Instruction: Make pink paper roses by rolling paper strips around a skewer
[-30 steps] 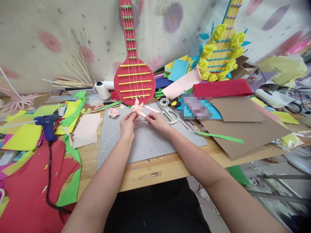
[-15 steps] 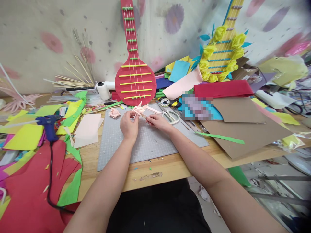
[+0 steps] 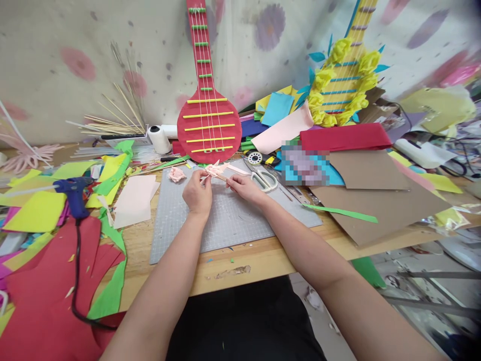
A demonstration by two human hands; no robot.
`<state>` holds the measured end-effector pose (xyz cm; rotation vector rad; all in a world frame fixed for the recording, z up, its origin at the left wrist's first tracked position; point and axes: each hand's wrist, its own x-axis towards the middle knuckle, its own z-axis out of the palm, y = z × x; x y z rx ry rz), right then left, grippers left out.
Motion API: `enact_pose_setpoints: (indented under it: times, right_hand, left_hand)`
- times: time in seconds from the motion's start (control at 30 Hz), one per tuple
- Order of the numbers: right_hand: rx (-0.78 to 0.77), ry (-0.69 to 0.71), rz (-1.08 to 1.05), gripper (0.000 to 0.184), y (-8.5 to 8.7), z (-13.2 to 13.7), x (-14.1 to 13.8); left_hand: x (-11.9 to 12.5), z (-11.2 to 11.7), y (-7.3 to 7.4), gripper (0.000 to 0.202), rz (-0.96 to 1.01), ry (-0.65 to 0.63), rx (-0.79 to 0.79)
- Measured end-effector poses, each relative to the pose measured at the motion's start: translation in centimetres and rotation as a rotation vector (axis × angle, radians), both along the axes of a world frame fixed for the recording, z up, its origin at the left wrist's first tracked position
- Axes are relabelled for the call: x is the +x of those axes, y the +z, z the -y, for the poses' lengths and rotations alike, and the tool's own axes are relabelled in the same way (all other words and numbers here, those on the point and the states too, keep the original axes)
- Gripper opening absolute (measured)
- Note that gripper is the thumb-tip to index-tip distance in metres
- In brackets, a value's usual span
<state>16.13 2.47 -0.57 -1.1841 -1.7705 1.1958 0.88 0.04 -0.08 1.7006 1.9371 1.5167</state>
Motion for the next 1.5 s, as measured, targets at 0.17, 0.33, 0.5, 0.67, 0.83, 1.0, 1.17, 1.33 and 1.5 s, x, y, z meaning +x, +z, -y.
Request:
enact_pose_setpoints:
  times: [0.17, 0.33, 0.5, 0.67, 0.83, 1.0, 1.17, 1.33, 1.5]
  right_hand:
    - [0.125, -0.04, 0.131, 0.03, -0.3, -0.1, 0.0]
    - [0.148, -0.049, 0.225, 0.029, 0.2, 0.3, -0.2]
    - [0.145, -0.036, 0.262, 0.026, 0.5, 0.6, -0.3]
    - [0.176, -0.073, 0.191, 0.021, -0.1, 0.4, -0.3]
    - [0.203, -0.117, 0.206, 0.018, -0.4, 0.5, -0.5]
    - [0.191, -0.135, 0.258, 0.017, 0.0, 0.9, -0.8]
    - [0.235, -0.126, 0.333, 0.017, 0.2, 1.3, -1.2]
    - [0.268, -0.099, 0.408, 0.017, 0.5, 1.8, -1.5]
    - [0.297, -0.059, 0.444, 0.018, 0.6, 1.9, -1.5]
  left_hand:
    - [0.2, 0.0, -0.1, 0.013, -0.039, -0.009, 0.012]
    - [0.3, 0.0, 0.0, 0.014, -0.044, 0.031, 0.03]
    - [0.2, -0.2, 0.0, 0.014, 0.02, 0.007, 0.03]
    - [0.2, -0.3, 0.0, 0.014, 0.105, -0.035, 0.043]
    - [0.5, 0.0, 0.1, 0.015, 0.167, 0.024, -0.004]
    - [0.8, 0.0, 0.1, 0.017, 0.17, 0.089, -0.02]
    - [0.9, -0.2, -0.2, 0.02, 0.107, 0.137, -0.024]
    - [0.9, -0.3, -0.3, 0.024, 0.071, 0.171, -0.026]
    - [0.7, -0.4, -0.4, 0.028, 0.101, 0.162, -0.027]
